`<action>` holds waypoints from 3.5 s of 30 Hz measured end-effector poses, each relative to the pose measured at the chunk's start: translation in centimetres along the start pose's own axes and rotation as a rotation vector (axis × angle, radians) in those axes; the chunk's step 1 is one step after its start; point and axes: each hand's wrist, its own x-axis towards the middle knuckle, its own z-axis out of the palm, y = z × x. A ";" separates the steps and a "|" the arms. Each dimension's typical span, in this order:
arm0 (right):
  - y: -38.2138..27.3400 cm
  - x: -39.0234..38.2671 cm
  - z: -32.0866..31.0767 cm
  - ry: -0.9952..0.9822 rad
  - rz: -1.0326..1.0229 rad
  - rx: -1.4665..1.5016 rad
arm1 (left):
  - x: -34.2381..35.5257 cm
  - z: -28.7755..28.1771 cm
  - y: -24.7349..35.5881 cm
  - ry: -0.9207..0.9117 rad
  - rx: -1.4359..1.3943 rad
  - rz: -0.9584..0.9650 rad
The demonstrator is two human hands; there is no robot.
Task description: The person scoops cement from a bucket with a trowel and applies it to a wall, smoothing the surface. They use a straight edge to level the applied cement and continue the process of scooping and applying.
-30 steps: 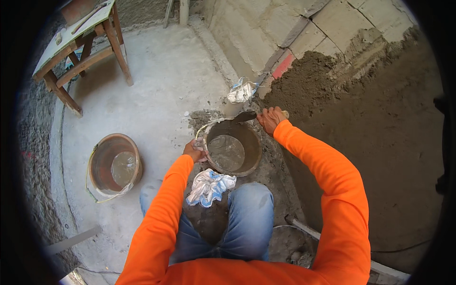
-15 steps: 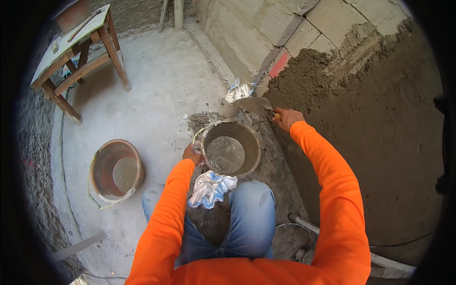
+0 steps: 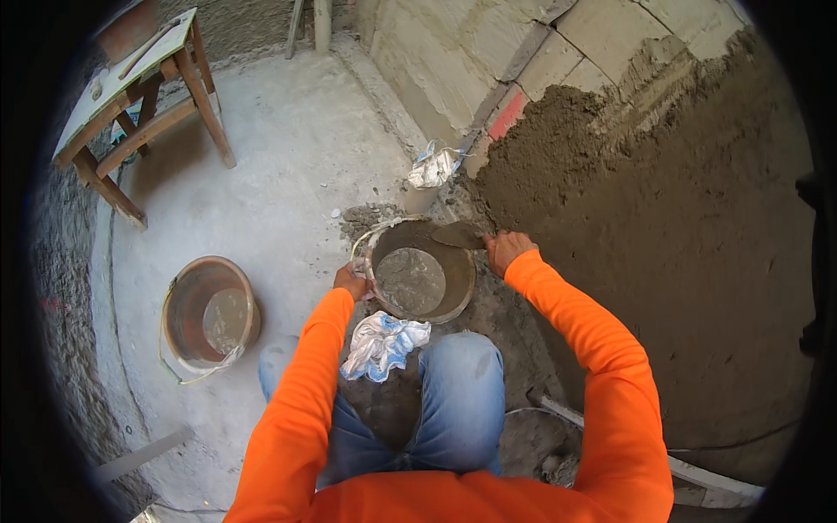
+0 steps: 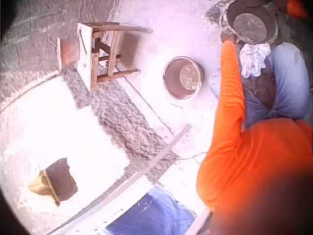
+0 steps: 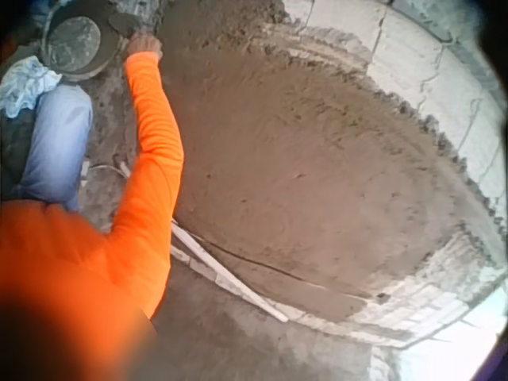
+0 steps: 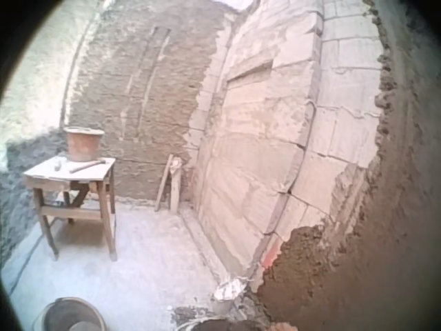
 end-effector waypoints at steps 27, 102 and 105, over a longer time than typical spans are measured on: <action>-9.9 3.5 1.8 0.182 -0.172 0.171 | -3.8 -1.2 5.5 -0.057 -0.027 0.191; -9.5 1.3 4.4 -0.128 -0.276 0.301 | -2.8 -1.2 4.9 -0.051 0.041 0.236; -8.2 1.3 4.2 -0.087 -0.210 0.433 | -3.2 -1.1 5.1 -0.061 -0.005 0.223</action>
